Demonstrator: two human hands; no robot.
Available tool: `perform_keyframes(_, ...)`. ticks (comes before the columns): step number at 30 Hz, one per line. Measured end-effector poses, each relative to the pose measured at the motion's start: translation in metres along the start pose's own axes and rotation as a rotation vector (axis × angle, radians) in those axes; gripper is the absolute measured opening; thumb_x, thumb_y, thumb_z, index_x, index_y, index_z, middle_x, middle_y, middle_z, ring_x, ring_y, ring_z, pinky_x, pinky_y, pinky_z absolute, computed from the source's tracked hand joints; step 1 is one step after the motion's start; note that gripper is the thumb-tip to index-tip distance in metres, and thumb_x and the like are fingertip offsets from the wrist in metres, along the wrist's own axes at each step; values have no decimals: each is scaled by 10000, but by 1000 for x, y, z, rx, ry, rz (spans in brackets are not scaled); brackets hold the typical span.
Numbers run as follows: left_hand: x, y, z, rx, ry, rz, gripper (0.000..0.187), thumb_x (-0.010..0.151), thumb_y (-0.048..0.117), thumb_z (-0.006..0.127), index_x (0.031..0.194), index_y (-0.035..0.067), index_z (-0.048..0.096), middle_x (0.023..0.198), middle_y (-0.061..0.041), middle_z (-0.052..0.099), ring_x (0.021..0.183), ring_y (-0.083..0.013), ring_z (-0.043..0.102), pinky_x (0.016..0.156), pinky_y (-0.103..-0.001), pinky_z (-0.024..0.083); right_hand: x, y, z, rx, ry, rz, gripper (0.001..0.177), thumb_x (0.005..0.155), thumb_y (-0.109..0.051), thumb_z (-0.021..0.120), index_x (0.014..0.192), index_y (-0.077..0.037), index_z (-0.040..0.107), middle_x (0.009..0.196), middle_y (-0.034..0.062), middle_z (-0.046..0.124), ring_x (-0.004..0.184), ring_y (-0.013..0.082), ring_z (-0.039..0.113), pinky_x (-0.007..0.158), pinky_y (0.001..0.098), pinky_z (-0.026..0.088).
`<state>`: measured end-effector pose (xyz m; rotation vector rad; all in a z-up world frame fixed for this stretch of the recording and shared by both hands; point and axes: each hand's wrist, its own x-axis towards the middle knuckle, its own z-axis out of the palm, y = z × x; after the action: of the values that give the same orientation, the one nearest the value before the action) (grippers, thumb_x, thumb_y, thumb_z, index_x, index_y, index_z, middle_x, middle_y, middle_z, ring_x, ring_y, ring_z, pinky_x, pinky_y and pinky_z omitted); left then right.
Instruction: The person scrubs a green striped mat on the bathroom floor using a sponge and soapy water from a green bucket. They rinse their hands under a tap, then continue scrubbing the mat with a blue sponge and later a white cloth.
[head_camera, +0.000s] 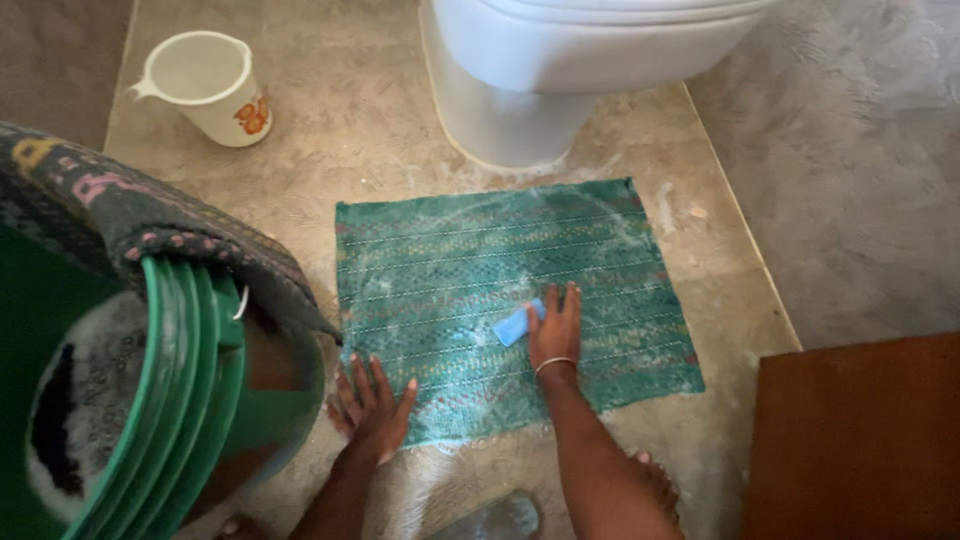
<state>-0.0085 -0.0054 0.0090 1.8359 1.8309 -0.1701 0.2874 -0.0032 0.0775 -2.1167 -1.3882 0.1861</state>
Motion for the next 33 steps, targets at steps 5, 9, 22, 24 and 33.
perform_keyframes(5,0,13,-14,35,-53,-54,1000,913,802,321,1641,231,-59,1711,-41,-240,1549,-342,-232,1186,-629,-105,-5,-22,3,-17,-132,-349,665,857,-345,717,1398,-14,518,1518,324,343,1403,505,321,1162,546,241)
perform_keyframes(9,-8,8,-15,-20,-40,-26,986,923,789,318,1638,222,-53,1708,-52,-242,1548,-349,-247,1183,-637,-108,-24,-20,12,-197,-94,-388,579,936,-343,659,1443,-97,525,1571,290,366,1481,470,332,1221,537,263)
perform_keyframes(22,-13,14,-26,-26,-92,-16,1012,926,790,306,1634,193,-102,1699,-55,-281,1543,-347,-275,1171,-648,-113,-32,-5,12,55,-23,-205,770,844,-271,727,1522,-42,443,1599,333,300,1495,502,276,1228,512,259)
perform_keyframes(24,-12,13,-27,-30,-98,2,999,935,786,296,1633,191,-101,1698,-55,-290,1537,-353,-287,1171,-651,-121,-30,0,6,125,-111,-296,767,813,-222,745,1511,-71,465,1628,301,304,1514,482,279,1235,500,267)
perform_keyframes(33,-14,14,-27,-5,-77,-10,986,942,783,284,1634,205,-115,1701,-46,-284,1547,-346,-275,1182,-649,-110,-12,28,-10,31,-95,-368,893,751,-421,851,1486,-84,473,1610,176,376,1516,428,318,1234,493,275)
